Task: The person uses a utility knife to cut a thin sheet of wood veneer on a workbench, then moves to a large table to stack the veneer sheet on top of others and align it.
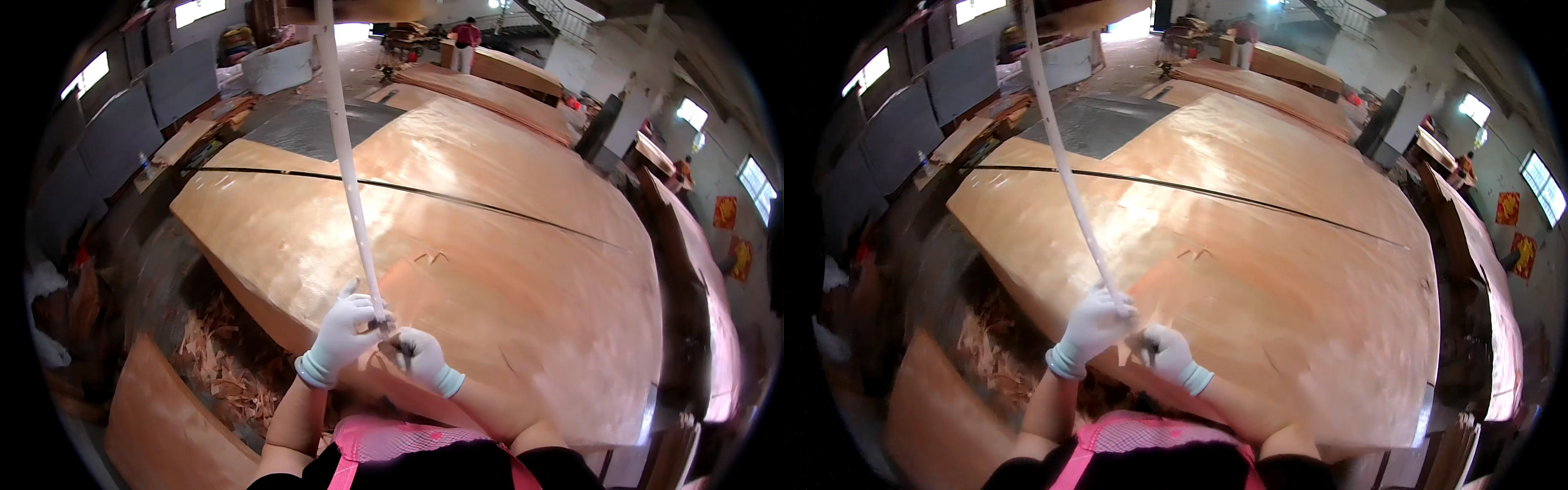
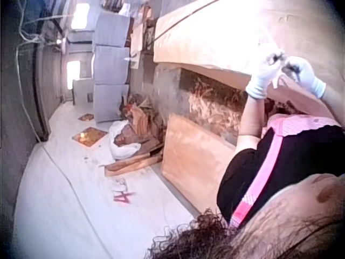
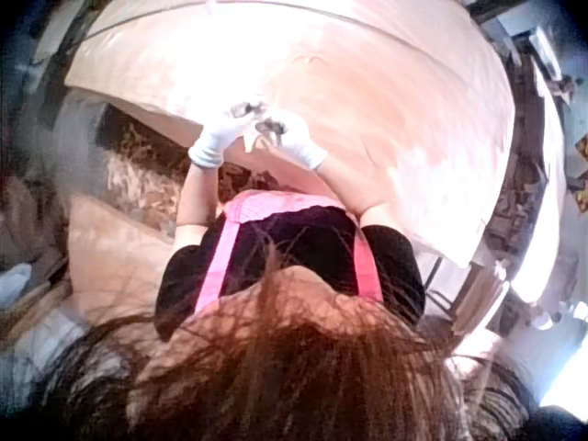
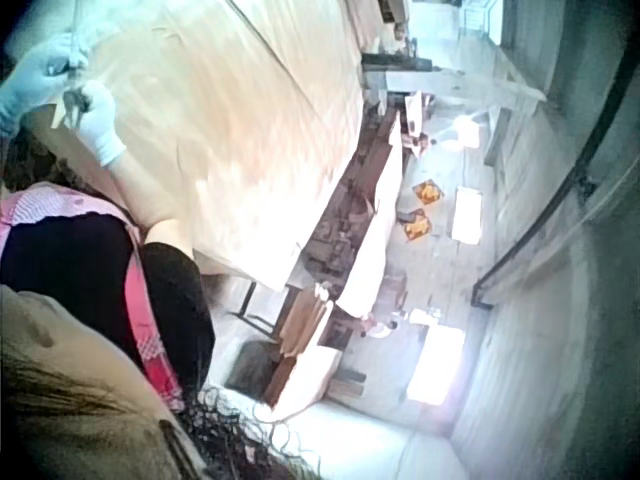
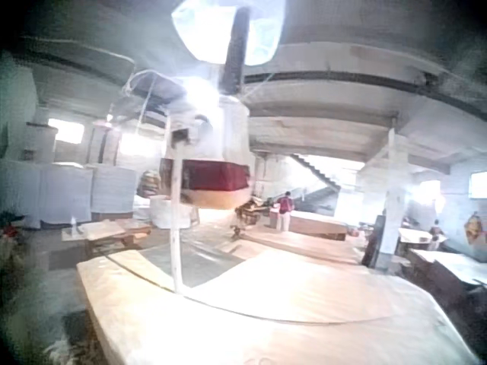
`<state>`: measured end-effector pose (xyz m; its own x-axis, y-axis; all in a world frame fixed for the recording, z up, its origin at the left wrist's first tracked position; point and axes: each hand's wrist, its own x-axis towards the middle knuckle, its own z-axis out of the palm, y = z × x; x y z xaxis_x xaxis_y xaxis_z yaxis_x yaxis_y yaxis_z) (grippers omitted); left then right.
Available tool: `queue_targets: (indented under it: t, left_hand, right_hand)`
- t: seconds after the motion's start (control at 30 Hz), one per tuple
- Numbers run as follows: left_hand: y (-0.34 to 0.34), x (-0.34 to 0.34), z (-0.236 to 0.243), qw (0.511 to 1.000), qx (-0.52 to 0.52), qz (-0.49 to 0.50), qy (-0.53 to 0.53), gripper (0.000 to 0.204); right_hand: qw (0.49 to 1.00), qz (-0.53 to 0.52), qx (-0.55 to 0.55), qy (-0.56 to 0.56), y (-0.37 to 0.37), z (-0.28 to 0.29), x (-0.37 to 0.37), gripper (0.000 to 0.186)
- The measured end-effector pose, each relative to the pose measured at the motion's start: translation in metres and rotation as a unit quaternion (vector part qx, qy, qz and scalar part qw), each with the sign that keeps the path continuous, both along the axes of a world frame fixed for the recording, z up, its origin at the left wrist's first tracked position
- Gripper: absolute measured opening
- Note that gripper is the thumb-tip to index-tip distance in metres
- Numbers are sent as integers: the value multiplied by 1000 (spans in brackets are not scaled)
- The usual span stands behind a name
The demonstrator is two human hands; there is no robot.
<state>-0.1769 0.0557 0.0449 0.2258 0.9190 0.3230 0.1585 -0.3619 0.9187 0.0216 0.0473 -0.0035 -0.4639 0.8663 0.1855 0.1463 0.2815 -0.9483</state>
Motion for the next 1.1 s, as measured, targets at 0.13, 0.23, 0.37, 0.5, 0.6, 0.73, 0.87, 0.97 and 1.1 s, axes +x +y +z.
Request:
queue_targets:
  t: [0.13, 0.23, 0.37, 0.5, 0.6, 0.73, 0.87, 0.97, 1.1]
  left_hand:
    - [13, 36, -42, 962, 139, 194, 134, 11]
    - [21, 63, -67, 946, -211, 82, -232, 38]
    - [5, 111, -82, 940, -289, -139, -113, 41]
    - [-13, 149, -91, 922, -349, -162, 33, 28]
    - [-19, 172, -96, 874, -445, -183, 67, 23]
    - [-15, 221, -97, 861, -479, -160, 62, 17]
    - [-3, 246, -142, 874, -473, -45, -103, 16]
    - [12, 262, -144, 872, -482, -37, -80, 16]
    - [27, 291, -159, 855, -514, -28, -69, 16]
  right_hand:
    - [958, 114, 259, -45, -12, 49, 35, 11]
    - [985, 21, 173, -11, -29, 25, 64, 21]
    - [976, -94, -197, 2, -30, -8, 121, 34]
    - [955, -150, -226, -120, -44, -41, 183, 37]
    - [951, -134, -218, -175, -55, -39, 219, 39]
    - [923, -122, -26, -364, -43, -86, 270, 42]
    - [874, -179, -26, -452, -3, -111, 303, 41]
    - [877, -108, 75, -462, 16, -128, 323, 40]
    - [875, -66, 100, -468, 21, -145, 329, 39]
